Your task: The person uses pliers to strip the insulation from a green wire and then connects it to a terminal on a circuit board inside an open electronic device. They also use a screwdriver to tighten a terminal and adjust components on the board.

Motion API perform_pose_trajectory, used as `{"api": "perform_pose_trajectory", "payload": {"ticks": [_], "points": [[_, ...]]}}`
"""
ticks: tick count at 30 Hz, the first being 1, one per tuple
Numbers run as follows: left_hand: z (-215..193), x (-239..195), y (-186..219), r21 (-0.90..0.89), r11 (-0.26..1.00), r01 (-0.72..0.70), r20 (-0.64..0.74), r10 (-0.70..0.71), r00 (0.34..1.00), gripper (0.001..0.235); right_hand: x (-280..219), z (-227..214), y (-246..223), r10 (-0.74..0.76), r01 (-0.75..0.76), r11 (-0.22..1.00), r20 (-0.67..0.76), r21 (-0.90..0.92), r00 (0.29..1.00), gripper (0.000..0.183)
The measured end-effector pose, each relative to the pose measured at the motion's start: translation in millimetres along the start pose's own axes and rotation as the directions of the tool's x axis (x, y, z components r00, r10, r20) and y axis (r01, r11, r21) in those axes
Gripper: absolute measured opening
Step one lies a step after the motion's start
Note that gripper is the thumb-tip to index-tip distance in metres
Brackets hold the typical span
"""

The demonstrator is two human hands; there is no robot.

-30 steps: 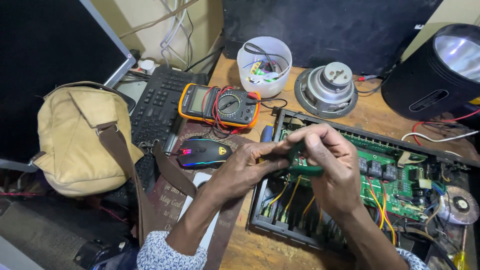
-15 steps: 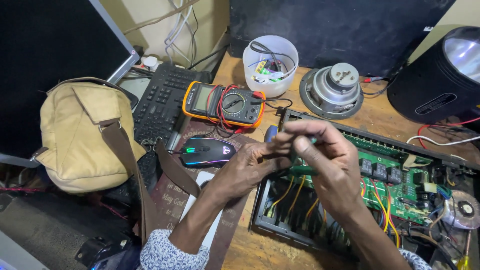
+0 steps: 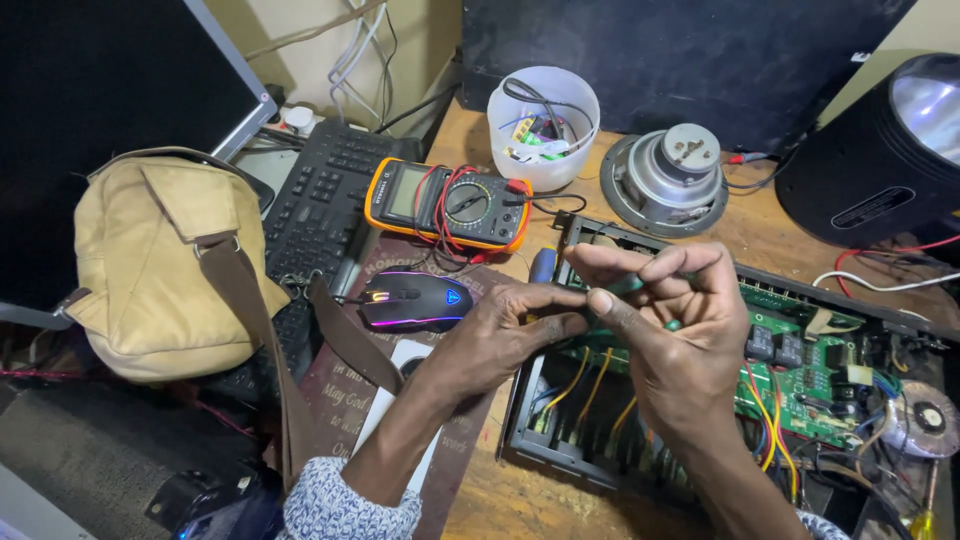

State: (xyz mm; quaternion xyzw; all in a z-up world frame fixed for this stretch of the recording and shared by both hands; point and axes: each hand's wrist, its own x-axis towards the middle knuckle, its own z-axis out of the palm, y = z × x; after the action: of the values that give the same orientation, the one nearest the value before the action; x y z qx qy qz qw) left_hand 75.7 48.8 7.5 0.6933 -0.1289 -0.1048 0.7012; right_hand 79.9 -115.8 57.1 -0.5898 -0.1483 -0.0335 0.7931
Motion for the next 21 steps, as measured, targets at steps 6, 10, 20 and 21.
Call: {"api": "perform_pose_trajectory", "payload": {"ticks": [6,10,20,21], "points": [[1,-2,4,-0.065,0.998,0.014,-0.014,-0.015,1.000,0.041,-2,8,1,-0.089,0.090,0.994,0.015,-0.061,0.996,0.038],[1,0,-5,0.016,1.000,0.023,-0.059,-0.022,0.998,0.050,-3,10,-2,-0.079,0.080,0.995,0.023,-0.057,0.997,0.034],[-1,-1,-8,0.054,0.998,-0.038,-0.054,0.041,0.998,0.031,-8,4,5,-0.122,0.127,0.981,0.045,-0.146,0.992,0.027],[-1,-1,-7,0.063,0.996,-0.067,-0.039,0.070,0.997,0.030,-9,2,8,-0.130,0.134,0.985,0.041,-0.108,0.991,0.027]]}}
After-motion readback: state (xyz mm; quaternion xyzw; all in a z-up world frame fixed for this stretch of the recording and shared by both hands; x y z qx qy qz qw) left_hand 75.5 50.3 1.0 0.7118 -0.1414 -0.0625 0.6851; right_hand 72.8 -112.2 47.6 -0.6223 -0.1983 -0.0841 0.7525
